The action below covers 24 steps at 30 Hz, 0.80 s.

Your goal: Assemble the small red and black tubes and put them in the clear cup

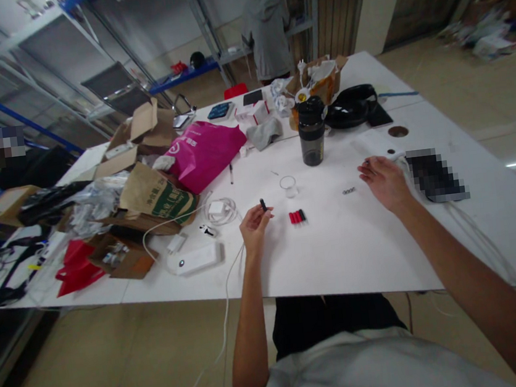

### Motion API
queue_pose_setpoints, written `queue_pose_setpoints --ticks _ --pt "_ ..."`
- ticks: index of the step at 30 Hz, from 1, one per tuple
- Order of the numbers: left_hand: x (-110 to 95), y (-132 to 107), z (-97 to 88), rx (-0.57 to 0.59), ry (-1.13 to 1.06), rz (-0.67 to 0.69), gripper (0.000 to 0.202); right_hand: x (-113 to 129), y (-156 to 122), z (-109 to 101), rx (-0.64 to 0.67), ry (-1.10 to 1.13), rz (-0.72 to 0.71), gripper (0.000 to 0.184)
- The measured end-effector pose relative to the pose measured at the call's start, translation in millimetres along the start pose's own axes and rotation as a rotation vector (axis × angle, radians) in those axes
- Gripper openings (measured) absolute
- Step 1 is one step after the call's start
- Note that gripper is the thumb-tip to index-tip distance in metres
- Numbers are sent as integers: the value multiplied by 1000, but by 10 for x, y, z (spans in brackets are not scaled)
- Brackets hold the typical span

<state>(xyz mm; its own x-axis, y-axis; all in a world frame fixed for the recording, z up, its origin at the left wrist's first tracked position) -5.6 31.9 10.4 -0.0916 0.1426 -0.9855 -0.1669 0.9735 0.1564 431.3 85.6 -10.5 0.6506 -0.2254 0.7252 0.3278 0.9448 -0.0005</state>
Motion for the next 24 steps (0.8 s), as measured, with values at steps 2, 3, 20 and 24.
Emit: queue_pose_setpoints --ticks 2,3,20,24 --pt "-4 -6 19 11 -2 -1 50 -10 -54 83 13 11 -10 42" --pt "-5 -7 32 18 -2 -1 49 -19 -88 137 24 8 -18 44" --pt "-167 236 627 173 74 161 42 -570 -673 916 242 -241 144 47" --pt "-110 142 638 168 57 122 44 -701 -737 843 240 -233 160 46"
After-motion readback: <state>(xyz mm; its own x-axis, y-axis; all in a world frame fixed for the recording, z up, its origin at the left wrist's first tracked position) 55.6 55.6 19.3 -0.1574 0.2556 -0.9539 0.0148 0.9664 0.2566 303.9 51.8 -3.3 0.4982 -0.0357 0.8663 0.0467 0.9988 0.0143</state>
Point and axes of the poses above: each hand's wrist, its own y-axis towards the middle knuckle, its own z-axis out of the palm, x = y × z, the point moved 5 cm from there along y, towards the middle knuckle, and after that the axes turned 13 degrees about y, right-handed, at the moved point
